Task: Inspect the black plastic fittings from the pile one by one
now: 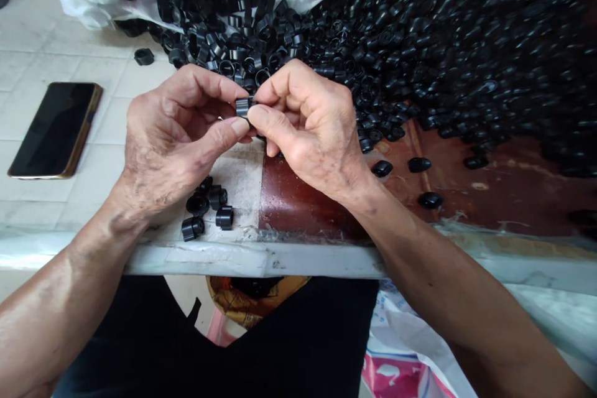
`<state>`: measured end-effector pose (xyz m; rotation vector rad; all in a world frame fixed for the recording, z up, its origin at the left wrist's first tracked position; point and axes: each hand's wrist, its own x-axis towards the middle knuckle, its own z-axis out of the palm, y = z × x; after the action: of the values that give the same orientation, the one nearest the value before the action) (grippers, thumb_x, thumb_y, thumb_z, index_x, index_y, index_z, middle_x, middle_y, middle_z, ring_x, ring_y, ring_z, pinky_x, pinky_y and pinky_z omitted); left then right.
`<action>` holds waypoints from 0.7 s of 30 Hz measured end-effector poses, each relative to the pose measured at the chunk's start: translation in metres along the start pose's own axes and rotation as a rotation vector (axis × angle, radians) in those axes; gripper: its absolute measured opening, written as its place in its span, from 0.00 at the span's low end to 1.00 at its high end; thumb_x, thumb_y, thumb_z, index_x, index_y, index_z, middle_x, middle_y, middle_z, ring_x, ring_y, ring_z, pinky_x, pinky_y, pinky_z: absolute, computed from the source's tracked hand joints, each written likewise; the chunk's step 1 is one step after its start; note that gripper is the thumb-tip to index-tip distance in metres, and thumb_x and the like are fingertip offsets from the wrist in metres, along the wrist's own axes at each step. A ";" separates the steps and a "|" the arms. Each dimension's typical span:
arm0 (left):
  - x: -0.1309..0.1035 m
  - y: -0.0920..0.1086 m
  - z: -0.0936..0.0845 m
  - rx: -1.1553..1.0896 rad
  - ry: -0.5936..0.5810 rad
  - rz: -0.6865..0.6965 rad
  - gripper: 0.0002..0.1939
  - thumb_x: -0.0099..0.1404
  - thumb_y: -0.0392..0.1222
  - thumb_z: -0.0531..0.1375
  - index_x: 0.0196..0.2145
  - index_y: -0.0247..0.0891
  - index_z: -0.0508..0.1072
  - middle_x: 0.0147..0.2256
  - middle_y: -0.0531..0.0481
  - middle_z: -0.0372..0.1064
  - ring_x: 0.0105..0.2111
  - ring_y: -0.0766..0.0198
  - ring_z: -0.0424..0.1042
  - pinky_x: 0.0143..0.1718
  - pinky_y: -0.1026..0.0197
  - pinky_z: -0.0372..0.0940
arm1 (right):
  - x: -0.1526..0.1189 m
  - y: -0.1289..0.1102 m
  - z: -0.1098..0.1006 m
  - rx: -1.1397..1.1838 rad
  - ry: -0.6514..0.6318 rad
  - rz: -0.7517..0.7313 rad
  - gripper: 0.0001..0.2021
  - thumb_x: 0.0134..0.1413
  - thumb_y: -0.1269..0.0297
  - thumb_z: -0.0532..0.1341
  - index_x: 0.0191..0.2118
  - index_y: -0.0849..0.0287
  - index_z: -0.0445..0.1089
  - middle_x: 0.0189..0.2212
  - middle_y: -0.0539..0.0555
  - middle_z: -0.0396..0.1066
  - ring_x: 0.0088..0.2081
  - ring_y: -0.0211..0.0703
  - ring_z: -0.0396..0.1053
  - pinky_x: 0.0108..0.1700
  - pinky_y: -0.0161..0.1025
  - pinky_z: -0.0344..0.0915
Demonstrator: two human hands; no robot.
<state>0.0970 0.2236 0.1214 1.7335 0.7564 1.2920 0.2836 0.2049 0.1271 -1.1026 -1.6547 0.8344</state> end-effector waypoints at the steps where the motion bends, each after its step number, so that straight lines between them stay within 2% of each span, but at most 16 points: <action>1: -0.001 0.000 0.001 0.008 0.009 0.018 0.16 0.59 0.38 0.76 0.45 0.40 0.82 0.38 0.50 0.79 0.36 0.63 0.78 0.40 0.57 0.77 | 0.000 0.000 0.001 0.007 0.014 -0.009 0.16 0.66 0.51 0.66 0.34 0.56 0.64 0.29 0.48 0.72 0.30 0.38 0.71 0.32 0.34 0.68; 3: -0.002 -0.003 0.001 0.041 0.019 0.055 0.18 0.59 0.38 0.75 0.46 0.41 0.82 0.39 0.50 0.78 0.39 0.62 0.77 0.43 0.57 0.76 | 0.001 0.001 0.002 0.002 0.034 -0.002 0.15 0.66 0.54 0.66 0.33 0.56 0.65 0.27 0.48 0.71 0.29 0.37 0.71 0.31 0.33 0.67; 6: -0.001 -0.011 -0.003 0.113 -0.032 0.172 0.20 0.60 0.41 0.75 0.50 0.41 0.80 0.42 0.50 0.76 0.40 0.62 0.76 0.41 0.58 0.75 | 0.002 0.001 0.003 -0.036 0.036 0.062 0.14 0.66 0.54 0.65 0.33 0.56 0.66 0.27 0.48 0.71 0.28 0.37 0.71 0.28 0.33 0.66; 12: 0.002 -0.019 -0.007 0.232 -0.071 0.330 0.19 0.62 0.43 0.74 0.50 0.45 0.79 0.43 0.50 0.76 0.39 0.63 0.74 0.37 0.59 0.73 | 0.005 -0.002 0.000 0.010 -0.028 0.146 0.19 0.62 0.41 0.65 0.33 0.53 0.70 0.26 0.49 0.73 0.24 0.41 0.72 0.26 0.39 0.71; 17: -0.002 -0.015 -0.006 0.342 -0.048 0.299 0.17 0.62 0.45 0.73 0.48 0.47 0.78 0.45 0.53 0.76 0.43 0.62 0.75 0.39 0.58 0.73 | 0.007 0.002 -0.001 0.134 -0.062 0.217 0.24 0.57 0.36 0.66 0.31 0.53 0.67 0.27 0.52 0.75 0.24 0.43 0.72 0.27 0.42 0.73; 21: -0.005 -0.014 -0.006 0.336 -0.013 0.225 0.20 0.57 0.49 0.76 0.45 0.47 0.79 0.46 0.56 0.76 0.43 0.62 0.74 0.41 0.57 0.75 | 0.007 0.006 0.000 0.131 -0.065 0.221 0.25 0.56 0.35 0.67 0.33 0.54 0.68 0.27 0.53 0.74 0.24 0.43 0.72 0.26 0.42 0.72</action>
<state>0.0902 0.2276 0.1076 2.1448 0.8253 1.3579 0.2845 0.2133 0.1244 -1.1910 -1.5255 1.1154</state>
